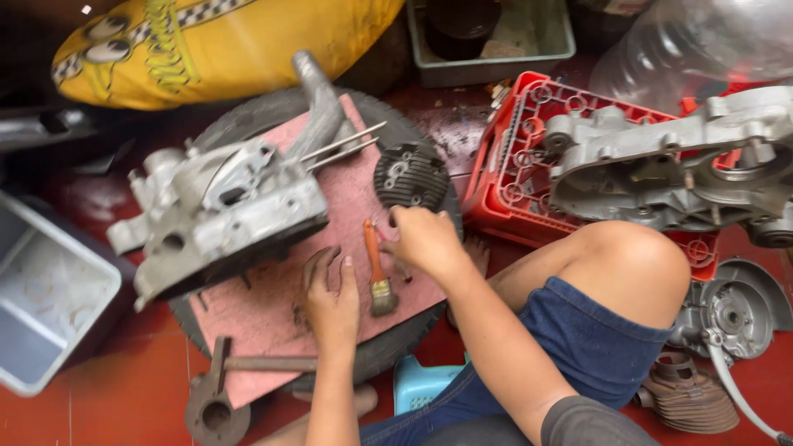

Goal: Cleaning a motorcycle cylinder head by scrubbing with a brush and scraping between the fins with a small tool.

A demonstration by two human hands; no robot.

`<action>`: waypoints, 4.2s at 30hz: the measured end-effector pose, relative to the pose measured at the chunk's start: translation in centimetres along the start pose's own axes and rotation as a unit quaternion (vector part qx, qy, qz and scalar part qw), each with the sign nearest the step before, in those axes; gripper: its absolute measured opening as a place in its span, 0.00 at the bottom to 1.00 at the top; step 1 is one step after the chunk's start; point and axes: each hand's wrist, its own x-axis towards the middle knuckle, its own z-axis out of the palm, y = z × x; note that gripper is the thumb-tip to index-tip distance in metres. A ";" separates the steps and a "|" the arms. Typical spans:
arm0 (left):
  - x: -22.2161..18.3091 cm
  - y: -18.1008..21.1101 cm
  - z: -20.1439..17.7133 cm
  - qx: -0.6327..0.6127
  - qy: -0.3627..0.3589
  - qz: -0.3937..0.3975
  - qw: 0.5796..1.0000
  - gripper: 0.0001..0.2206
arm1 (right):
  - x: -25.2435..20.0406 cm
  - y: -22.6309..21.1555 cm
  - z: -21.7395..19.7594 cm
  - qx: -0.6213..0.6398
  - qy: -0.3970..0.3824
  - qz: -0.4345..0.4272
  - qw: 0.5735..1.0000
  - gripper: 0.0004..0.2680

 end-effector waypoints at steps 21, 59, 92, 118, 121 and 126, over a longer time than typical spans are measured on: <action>-8.0 -16.4 -12.7 0.307 0.117 -0.338 0.882 0.21 | -10.0 -14.2 15.6 -0.156 0.025 -0.348 0.924 0.19; -6.2 -1.7 5.5 0.256 -0.175 -0.099 0.946 0.26 | -8.0 2.0 3.0 0.149 0.108 -0.014 0.983 0.14; 1.6 -2.8 7.4 -0.041 0.032 -0.001 0.999 0.12 | -2.7 -2.5 -1.0 0.178 0.107 0.015 0.978 0.21; -18.9 -29.8 -18.9 -0.068 0.490 -0.599 0.630 0.21 | -12.1 -30.5 30.5 0.086 -0.364 -0.207 0.904 0.31; -20.0 -32.2 -17.0 -0.120 0.465 -0.645 0.594 0.32 | -11.3 -31.2 33.0 0.114 -0.328 -0.124 0.929 0.35; -18.7 -30.5 -18.6 -0.169 0.380 -0.639 0.647 0.39 | -6.7 -29.6 38.9 0.153 -0.288 -0.030 0.945 0.39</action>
